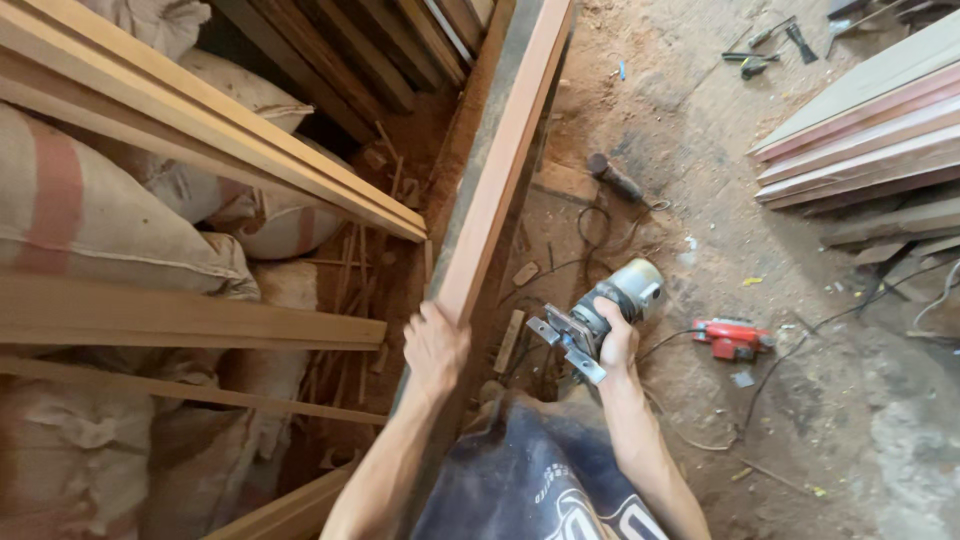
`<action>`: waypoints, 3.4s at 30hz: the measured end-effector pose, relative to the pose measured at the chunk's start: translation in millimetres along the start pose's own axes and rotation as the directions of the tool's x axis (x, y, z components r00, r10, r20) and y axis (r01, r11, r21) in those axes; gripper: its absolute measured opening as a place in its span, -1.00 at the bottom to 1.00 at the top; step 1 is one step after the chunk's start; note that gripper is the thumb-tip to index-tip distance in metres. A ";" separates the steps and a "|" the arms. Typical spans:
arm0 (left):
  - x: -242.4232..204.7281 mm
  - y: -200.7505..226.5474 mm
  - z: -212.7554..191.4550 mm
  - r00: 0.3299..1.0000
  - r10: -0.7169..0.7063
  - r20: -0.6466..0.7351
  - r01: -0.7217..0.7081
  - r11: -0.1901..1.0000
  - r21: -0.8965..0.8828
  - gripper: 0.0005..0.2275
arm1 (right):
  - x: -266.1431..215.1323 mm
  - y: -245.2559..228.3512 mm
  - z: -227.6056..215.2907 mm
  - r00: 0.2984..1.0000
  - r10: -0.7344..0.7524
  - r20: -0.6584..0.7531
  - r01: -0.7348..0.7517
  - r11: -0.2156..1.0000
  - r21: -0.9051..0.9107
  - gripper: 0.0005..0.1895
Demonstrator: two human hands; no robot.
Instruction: The person cuts a long wooden plank into smaller pieces using a circular saw and then sands the edges of the cut pieces with a handheld sander. The person handles the wood and tools directly, performing repetitive cutting and sanding actions.
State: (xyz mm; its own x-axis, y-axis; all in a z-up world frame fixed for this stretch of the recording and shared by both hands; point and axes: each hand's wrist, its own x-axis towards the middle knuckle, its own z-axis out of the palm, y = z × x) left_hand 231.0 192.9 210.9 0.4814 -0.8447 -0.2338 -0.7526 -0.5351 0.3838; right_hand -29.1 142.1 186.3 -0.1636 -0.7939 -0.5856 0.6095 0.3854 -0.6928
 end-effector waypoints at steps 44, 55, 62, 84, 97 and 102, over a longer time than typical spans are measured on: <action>53.3 136.3 -49.1 0.932 0.061 -0.356 -0.229 0.862 -0.451 -0.57 | 36.5 -44.6 90.0 0.820 -0.100 0.563 0.494 0.620 -0.609 -0.50; -116.7 -70.2 -8.1 0.948 -0.283 0.147 0.285 0.958 0.009 -0.30 | -40.7 35.9 142.9 0.586 -0.527 0.616 0.807 0.318 -0.497 -0.62; -137.5 -107.2 21.8 0.966 -0.134 0.219 0.157 0.983 -0.092 -0.47 | -82.3 99.2 139.3 0.549 -0.689 0.472 0.770 0.197 -0.607 -0.49; -57.1 -43.2 31.1 0.963 0.110 0.245 -0.043 0.963 -0.264 -0.35 | -8.6 73.6 169.6 0.345 -0.778 0.525 0.808 -0.038 -0.587 -0.56; -57.9 -37.0 21.6 0.981 0.107 0.165 -0.054 0.954 -0.294 -0.31 | 90.9 44.9 188.6 0.299 -0.784 0.544 0.782 -0.126 -0.611 -0.34; -54.4 -34.7 19.4 0.946 0.003 0.325 0.069 0.975 -0.212 -0.29 | 123.2 32.0 204.9 0.255 -0.814 0.521 0.786 -0.140 -0.602 -0.29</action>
State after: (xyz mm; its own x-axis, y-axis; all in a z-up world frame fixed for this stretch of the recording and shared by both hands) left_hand 222.2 257.3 192.9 0.3067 -0.8035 -0.5102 -0.6052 -0.5784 0.5470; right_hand 129.2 -39.8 178.2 -0.1335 -0.7613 0.6345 -0.6807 -0.3949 -0.6171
